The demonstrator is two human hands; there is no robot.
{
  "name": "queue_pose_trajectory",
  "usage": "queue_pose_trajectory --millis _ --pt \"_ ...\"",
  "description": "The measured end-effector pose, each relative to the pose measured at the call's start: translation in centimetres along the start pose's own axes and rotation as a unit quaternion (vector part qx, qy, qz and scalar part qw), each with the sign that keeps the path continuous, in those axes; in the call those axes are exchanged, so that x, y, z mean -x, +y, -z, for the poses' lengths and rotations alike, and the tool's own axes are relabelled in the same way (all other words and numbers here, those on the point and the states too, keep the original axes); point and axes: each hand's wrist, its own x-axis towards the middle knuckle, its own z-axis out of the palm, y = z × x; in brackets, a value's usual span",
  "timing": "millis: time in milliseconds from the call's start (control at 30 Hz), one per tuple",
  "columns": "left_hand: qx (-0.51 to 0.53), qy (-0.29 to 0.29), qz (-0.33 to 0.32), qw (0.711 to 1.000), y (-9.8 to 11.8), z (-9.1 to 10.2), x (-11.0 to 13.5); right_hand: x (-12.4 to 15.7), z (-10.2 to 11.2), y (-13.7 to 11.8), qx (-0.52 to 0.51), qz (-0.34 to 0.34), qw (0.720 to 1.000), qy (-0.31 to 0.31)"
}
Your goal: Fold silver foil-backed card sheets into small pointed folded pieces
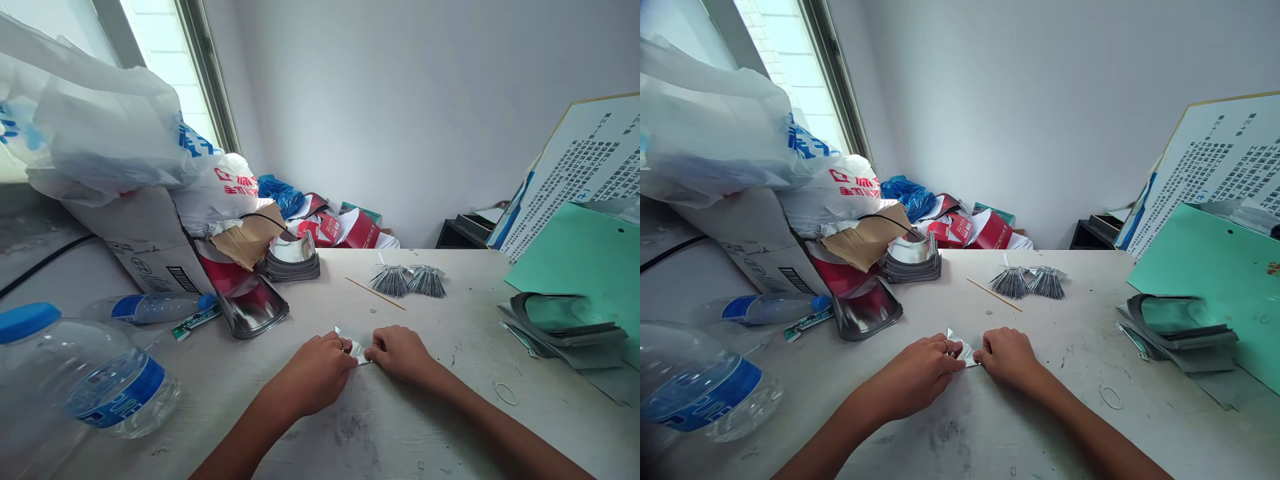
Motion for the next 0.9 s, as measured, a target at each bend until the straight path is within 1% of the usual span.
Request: queue_pose_trajectory --millis 300,467,600,800,900 --pt "-0.035 -0.018 0.020 0.999 0.6 -0.3 0.1 -0.1 0.0 0.0 0.000 0.002 1.000 -0.004" --pt "-0.026 -0.033 0.039 0.998 1.4 0.0 0.2 -0.1 0.1 -0.2 0.001 0.003 1.000 -0.009" --pt "-0.010 -0.030 0.053 0.998 2.0 -0.1 0.4 0.1 -0.1 -0.2 -0.004 0.003 1.000 0.002" --pt "0.014 -0.033 0.036 0.999 2.1 -0.4 0.8 0.0 -0.3 -0.1 -0.013 -0.010 1.000 -0.003" --pt "0.013 -0.022 0.030 0.999 2.0 -0.6 0.8 -0.1 -0.2 -0.1 -0.017 -0.010 1.000 0.003"
